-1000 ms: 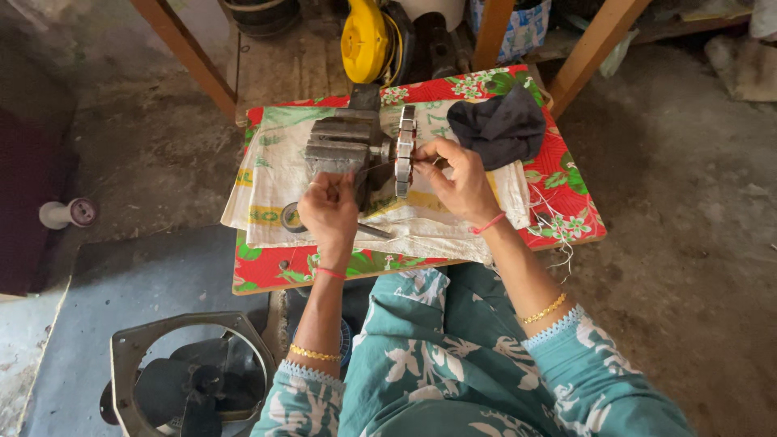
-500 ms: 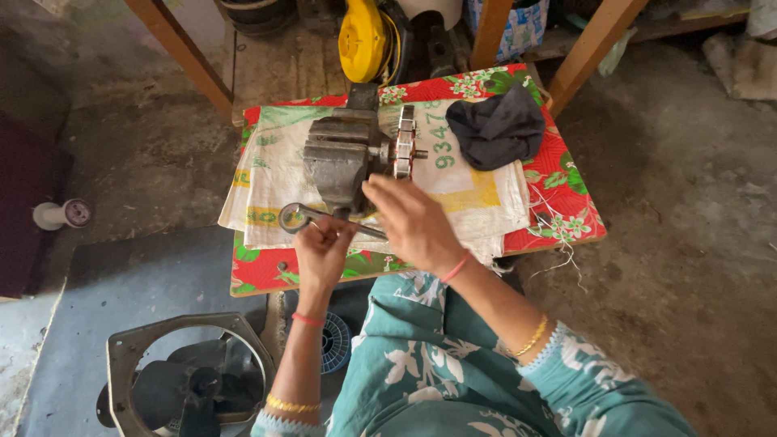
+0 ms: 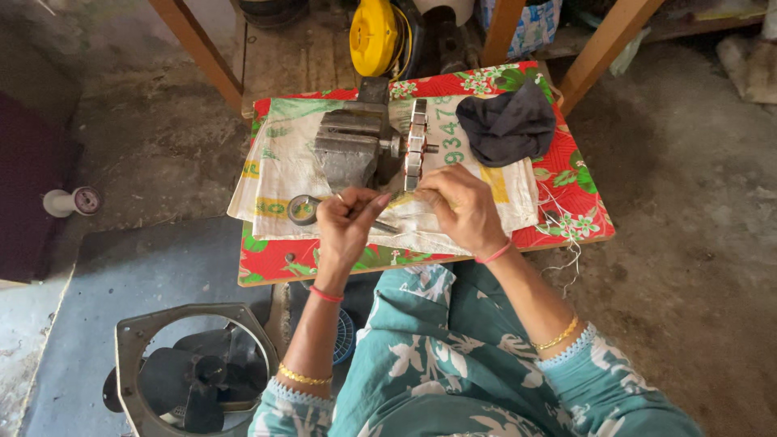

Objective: The person sits on the floor and uses a small tool to scrape and clean the surface of a motor part clamped in a bench vise. They repeatedly scrape, wipe, and rotate the part to access different sides.

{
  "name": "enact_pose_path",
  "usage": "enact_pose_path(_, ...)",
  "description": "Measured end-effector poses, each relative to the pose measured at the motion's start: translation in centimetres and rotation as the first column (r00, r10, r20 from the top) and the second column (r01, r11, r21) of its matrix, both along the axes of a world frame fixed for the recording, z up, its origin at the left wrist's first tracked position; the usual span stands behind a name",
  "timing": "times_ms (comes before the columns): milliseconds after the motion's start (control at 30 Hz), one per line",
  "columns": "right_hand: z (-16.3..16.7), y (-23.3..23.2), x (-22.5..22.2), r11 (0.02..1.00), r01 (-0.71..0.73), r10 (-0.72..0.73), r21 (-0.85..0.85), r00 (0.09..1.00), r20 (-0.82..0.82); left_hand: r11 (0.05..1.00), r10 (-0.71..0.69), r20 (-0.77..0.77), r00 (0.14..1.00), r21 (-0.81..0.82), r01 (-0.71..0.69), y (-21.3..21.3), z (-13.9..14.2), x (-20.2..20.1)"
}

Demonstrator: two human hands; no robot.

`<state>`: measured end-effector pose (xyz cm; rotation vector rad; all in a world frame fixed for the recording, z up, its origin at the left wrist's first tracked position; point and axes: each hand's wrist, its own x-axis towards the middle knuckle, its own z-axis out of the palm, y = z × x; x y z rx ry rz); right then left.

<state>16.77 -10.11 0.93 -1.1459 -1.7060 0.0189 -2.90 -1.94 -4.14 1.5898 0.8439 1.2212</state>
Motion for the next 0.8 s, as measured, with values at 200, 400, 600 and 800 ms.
enact_pose_path(200, -0.5, 2.3, 3.4, 0.997, -0.022, 0.011, -0.081, 0.992, -0.126, 1.0, -0.012, 0.082, 0.997, 0.025, 0.01, 0.2, 2.5, 2.4)
enact_pose_path(400, -2.2, 5.5, 4.1, 0.978, -0.022, -0.036, -0.205, 0.961, -0.273, 0.946, 0.241, -0.038, 0.97, 0.232, -0.226, 2.2, 5.1, 5.1)
enact_pose_path(600, -2.4, 4.4, 3.7, 0.995, 0.01, -0.024, -0.104, 0.991, -0.135, 0.959, 0.226, 0.044, 0.973, 0.163, -0.23, 1.5, 2.6, 4.0)
enact_pose_path(800, -2.2, 5.7, 3.3, 0.99, 0.044, -0.064, -0.136, 0.987, -0.147, 0.902, 0.367, 0.024, 0.93, 0.235, -0.363, 4.1, 0.1, 3.3)
